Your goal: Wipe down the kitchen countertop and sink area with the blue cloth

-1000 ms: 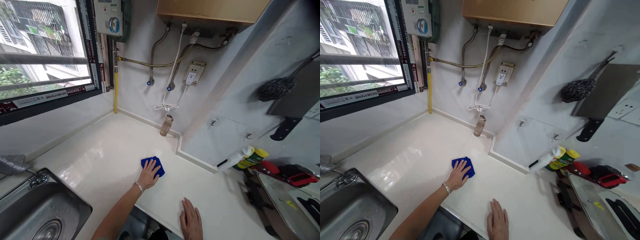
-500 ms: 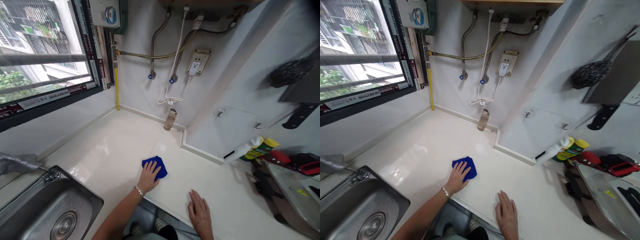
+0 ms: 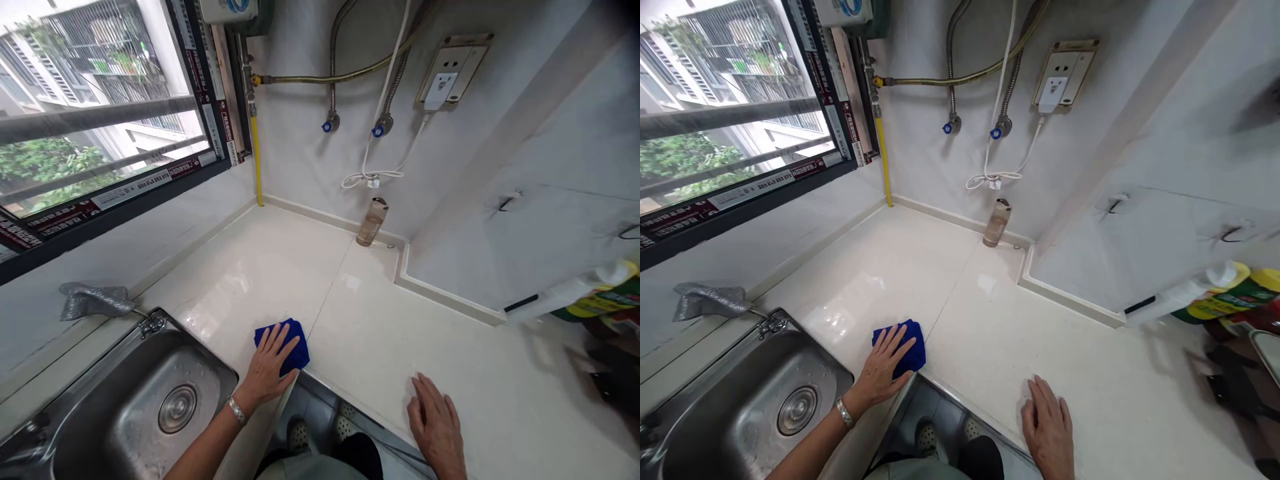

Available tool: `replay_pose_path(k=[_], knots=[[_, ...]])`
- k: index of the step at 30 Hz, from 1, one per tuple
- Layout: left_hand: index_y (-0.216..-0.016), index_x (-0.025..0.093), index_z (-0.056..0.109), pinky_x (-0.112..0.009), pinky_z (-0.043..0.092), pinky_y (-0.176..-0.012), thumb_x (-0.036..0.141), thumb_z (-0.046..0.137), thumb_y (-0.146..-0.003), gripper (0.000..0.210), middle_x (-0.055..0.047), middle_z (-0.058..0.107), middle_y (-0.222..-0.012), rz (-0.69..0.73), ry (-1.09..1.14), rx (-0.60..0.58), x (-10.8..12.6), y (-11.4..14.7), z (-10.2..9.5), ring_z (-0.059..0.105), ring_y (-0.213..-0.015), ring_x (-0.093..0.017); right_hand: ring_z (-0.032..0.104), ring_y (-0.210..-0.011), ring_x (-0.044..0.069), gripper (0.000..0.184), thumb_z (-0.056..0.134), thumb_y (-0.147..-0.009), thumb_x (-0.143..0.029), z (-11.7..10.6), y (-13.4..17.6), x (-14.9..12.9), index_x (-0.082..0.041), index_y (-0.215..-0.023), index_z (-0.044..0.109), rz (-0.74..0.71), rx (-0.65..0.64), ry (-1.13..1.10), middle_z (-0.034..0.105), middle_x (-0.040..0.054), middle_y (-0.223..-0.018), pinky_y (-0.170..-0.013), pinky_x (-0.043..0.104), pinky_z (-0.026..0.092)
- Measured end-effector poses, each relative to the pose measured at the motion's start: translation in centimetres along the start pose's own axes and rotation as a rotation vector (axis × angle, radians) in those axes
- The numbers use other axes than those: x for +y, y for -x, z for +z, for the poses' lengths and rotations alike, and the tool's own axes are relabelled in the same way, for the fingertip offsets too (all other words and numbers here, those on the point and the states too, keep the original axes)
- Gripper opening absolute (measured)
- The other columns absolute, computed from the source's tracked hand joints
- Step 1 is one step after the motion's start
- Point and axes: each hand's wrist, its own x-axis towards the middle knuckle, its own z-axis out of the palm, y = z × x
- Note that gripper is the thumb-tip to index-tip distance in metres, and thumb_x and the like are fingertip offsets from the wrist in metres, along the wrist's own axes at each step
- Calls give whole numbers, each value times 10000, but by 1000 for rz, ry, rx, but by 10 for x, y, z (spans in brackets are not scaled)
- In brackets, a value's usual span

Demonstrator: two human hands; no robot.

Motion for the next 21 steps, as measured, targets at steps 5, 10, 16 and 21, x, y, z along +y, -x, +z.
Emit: replay_pose_path(k=[5, 10, 16, 21], knots=[[-1551, 296, 310, -603, 274, -1227, 378, 503, -944, 642, -82, 303, -1641, 51, 30, -47, 7, -21, 20, 230, -1528, -312, 518, -1316, 281, 480, 373, -972, -402, -2, 0, -1, -172, -1371, 508, -22, 23, -2, 579, 148, -1409, -1158, 547, 321], [-1517, 278, 385, -626, 258, -1220, 390, 510, -933, 608, -105, 299, -1641, -7, 81, 14, 16, -57, 46, 223, -1527, -332, 552, -1278, 280, 476, 393, -959, -390, -4, -3, -4, -176, -1366, 518, -8, 42, -1, 594, 139, -1392, -1144, 542, 339], [-1469, 238, 470, -641, 225, -1219, 496, 517, -918, 610, -162, 327, -1617, -89, 154, 91, 48, -135, 91, 258, -1504, -382, 575, -1247, 301, 493, 383, -947, -432, 1, 0, 6, -194, -1348, 541, -19, 27, 27, 607, 132, -1379, -1125, 557, 356], [-1438, 277, 512, -596, 233, -1225, 518, 532, -909, 582, -121, 387, -1595, -2, 162, 85, 44, -159, 102, 322, -1480, -343, 596, -1220, 313, 517, 391, -940, -461, 8, 8, 21, -218, -1375, 529, -34, 6, 5, 608, 113, -1385, -1095, 556, 390]])
